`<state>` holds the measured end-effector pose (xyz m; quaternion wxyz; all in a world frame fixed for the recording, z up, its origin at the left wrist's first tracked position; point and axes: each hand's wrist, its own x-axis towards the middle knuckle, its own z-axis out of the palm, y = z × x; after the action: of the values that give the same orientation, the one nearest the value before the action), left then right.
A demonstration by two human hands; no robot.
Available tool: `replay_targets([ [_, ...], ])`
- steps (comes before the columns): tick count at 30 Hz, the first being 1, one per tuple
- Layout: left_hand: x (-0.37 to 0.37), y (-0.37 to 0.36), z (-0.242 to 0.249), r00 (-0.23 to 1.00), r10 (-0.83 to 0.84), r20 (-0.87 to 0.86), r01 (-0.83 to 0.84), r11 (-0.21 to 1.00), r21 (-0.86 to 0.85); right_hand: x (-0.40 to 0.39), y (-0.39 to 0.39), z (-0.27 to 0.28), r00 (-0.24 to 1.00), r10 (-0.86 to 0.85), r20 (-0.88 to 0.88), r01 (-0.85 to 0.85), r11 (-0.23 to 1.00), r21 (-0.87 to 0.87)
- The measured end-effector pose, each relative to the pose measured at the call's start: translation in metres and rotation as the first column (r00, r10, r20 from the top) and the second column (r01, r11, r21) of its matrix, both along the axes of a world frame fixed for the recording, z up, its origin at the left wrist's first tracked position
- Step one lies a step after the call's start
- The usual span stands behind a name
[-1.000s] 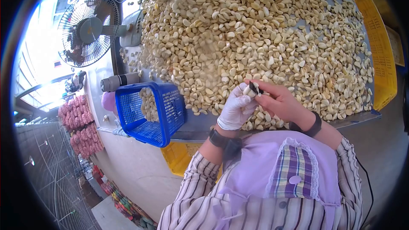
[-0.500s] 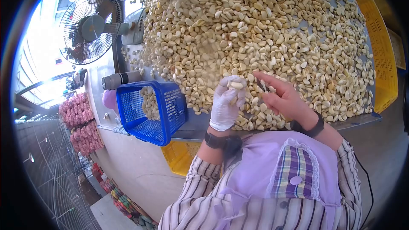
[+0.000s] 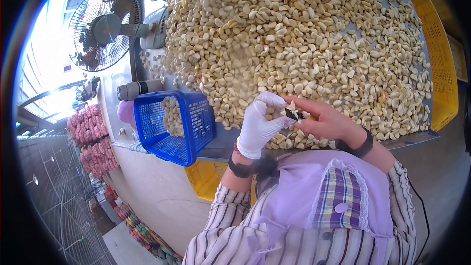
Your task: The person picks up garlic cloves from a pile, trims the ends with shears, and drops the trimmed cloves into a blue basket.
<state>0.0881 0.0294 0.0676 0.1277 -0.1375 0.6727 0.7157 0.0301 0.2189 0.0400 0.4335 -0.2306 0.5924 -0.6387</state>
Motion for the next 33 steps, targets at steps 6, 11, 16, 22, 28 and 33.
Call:
replay_targets([
  [6, 0.002, 0.001, -0.005, 0.990, 0.113, 0.078, -0.131, 0.953, 0.273, -0.003, -0.001, 0.009, 0.988, -0.016, 0.154, 0.015, 1.000, 0.008],
  [11, 0.002, 0.008, -0.005, 0.981, 0.190, 0.034, -0.191, 0.935, 0.300, -0.005, -0.001, 0.018, 0.965, -0.026, 0.260, 0.006, 0.997, 0.076],
  [16, 0.004, 0.014, -0.020, 0.944, 0.070, 0.322, -0.258, 0.766, 0.589, -0.001, -0.003, 0.012, 0.955, -0.110, 0.277, 0.081, 0.990, 0.112],
  [22, 0.008, 0.005, -0.040, 0.936, -0.070, 0.344, -0.204, 0.689, 0.695, -0.006, 0.005, -0.002, 0.845, -0.333, 0.418, 0.374, 0.927, -0.017],
  [28, 0.005, -0.012, -0.020, 0.919, -0.072, 0.387, -0.132, 0.869, 0.476, -0.009, 0.009, -0.013, 0.752, -0.381, 0.538, 0.522, 0.842, -0.133],
  [33, -0.013, -0.094, -0.077, 0.906, 0.269, -0.328, -0.418, 0.437, -0.796, -0.009, 0.009, -0.010, 0.769, -0.368, 0.523, 0.498, 0.857, -0.129],
])
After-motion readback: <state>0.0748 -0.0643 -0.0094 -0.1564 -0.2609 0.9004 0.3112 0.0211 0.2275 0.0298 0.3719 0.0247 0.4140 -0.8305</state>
